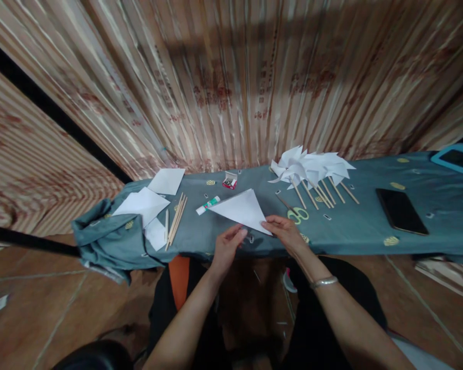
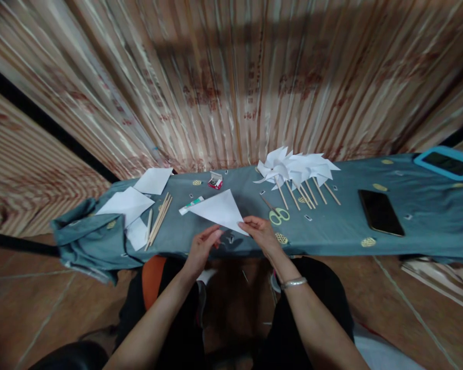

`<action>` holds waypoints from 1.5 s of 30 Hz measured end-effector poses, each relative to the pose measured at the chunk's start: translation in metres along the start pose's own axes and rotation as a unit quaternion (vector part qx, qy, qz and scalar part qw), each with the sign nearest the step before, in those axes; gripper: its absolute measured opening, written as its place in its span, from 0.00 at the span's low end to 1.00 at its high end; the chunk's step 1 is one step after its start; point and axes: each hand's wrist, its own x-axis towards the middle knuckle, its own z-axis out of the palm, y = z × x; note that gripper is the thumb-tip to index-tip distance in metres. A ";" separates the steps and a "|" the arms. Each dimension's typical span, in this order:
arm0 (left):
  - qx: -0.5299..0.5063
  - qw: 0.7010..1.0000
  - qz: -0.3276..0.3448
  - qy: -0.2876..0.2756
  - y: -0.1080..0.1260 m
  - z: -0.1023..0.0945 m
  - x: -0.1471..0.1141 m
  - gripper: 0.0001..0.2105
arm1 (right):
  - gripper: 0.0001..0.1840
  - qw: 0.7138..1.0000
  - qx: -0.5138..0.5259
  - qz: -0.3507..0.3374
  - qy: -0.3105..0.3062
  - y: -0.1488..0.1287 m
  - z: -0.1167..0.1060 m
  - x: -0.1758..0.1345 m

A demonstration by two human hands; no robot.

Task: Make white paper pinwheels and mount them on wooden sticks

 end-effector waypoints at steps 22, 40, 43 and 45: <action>-0.252 0.946 0.049 0.197 0.048 -0.066 0.025 0.04 | 0.24 0.999 -0.031 -0.041 0.008 0.007 -0.014 -0.011; -0.286 0.945 -0.158 0.018 0.027 -0.035 0.013 0.14 | 0.10 0.947 -0.251 -0.182 -0.082 0.007 0.002 -0.019; -0.285 0.945 -0.160 0.029 0.026 -0.035 0.014 0.10 | 0.08 0.938 -0.265 -0.201 -0.093 0.007 0.001 -0.021; -0.285 0.945 -0.160 0.030 0.024 -0.035 0.014 0.07 | 0.08 0.938 -0.262 -0.205 -0.099 0.007 0.001 -0.021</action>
